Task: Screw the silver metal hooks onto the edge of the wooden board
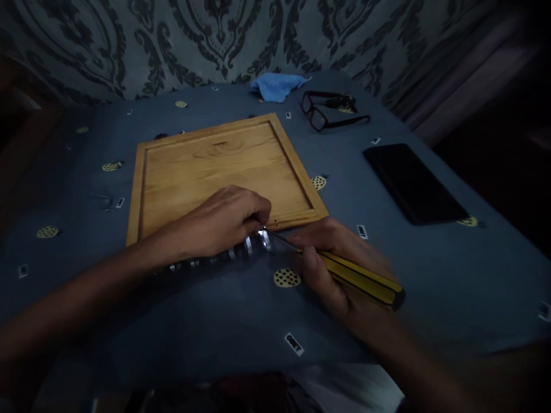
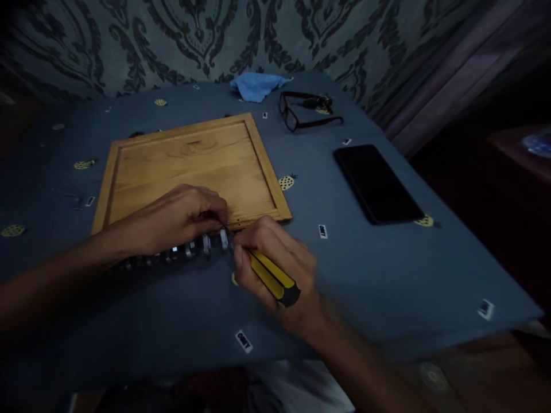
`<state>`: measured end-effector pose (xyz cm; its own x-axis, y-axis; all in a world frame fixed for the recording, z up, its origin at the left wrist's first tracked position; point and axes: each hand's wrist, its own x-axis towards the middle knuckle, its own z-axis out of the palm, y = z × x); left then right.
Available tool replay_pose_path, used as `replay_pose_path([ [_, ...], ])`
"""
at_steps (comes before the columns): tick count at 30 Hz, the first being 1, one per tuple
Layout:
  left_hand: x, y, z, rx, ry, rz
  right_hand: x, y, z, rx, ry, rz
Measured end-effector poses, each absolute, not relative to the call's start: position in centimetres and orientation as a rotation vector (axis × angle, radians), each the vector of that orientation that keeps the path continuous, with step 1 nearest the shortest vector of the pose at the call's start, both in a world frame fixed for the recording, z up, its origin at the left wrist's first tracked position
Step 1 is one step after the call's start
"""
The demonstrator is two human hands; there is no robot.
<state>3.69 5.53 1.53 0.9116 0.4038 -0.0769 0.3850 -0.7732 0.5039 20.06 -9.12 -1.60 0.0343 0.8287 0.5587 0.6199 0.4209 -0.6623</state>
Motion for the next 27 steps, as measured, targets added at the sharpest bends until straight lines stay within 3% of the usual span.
replay_pose_path([
  [13, 0.9, 3.9, 2.8, 2.555, 0.733, 0.211, 20.0, -9.0, -1.6, -1.279, -1.680, 0.233],
  [27, 2.3, 0.9, 0.7, 2.697, 0.889, 0.196, 19.9, -9.2, -1.6, -1.284, -1.656, 0.249],
])
